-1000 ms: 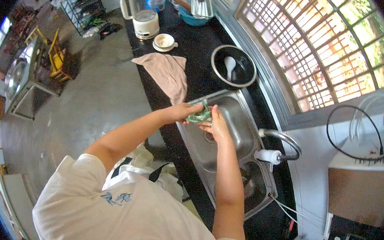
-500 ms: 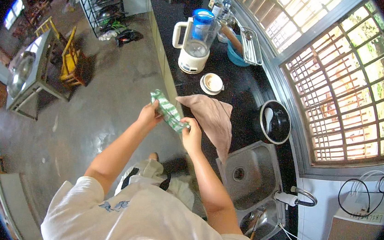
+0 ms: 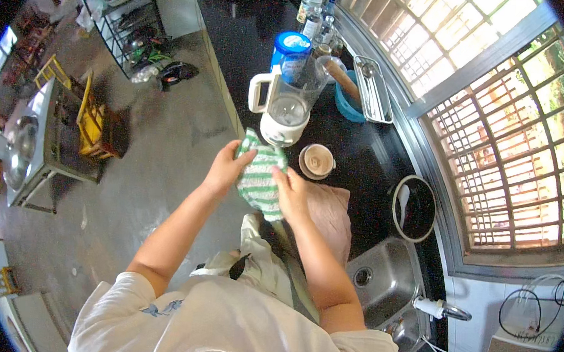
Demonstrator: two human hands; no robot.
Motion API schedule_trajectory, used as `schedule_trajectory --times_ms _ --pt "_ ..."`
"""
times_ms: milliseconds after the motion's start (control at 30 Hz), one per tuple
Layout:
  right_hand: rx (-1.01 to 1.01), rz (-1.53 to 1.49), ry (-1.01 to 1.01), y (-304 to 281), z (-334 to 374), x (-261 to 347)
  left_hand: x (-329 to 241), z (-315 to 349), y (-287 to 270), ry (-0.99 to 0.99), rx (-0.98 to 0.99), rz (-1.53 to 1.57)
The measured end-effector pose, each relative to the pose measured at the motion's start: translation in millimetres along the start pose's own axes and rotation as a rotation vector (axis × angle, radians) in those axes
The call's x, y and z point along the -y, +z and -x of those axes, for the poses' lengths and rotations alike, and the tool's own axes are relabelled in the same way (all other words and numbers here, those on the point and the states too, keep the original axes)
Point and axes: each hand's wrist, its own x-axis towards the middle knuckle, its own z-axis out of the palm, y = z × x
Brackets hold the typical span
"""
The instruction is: The person washes a transparent electric kettle jug at the sink using a green cloth and running water, scrubbing the interior and exterior. They rinse the cloth, dry the jug, and place the lid back on. The person then picks up the power cord, walks to a table, and places the kettle down.
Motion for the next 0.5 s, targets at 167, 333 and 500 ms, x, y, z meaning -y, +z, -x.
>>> schedule_trajectory --times_ms 167,333,500 --pt "-0.267 0.449 -0.641 -16 -54 81 -32 -55 7 0.442 -0.297 -0.409" --pt "-0.229 0.994 -0.895 -16 -119 131 -61 -108 -1 0.789 -0.412 -0.747" --pt "-0.055 1.248 -0.507 6 -155 138 -60 -158 -15 0.676 -0.052 -0.649"
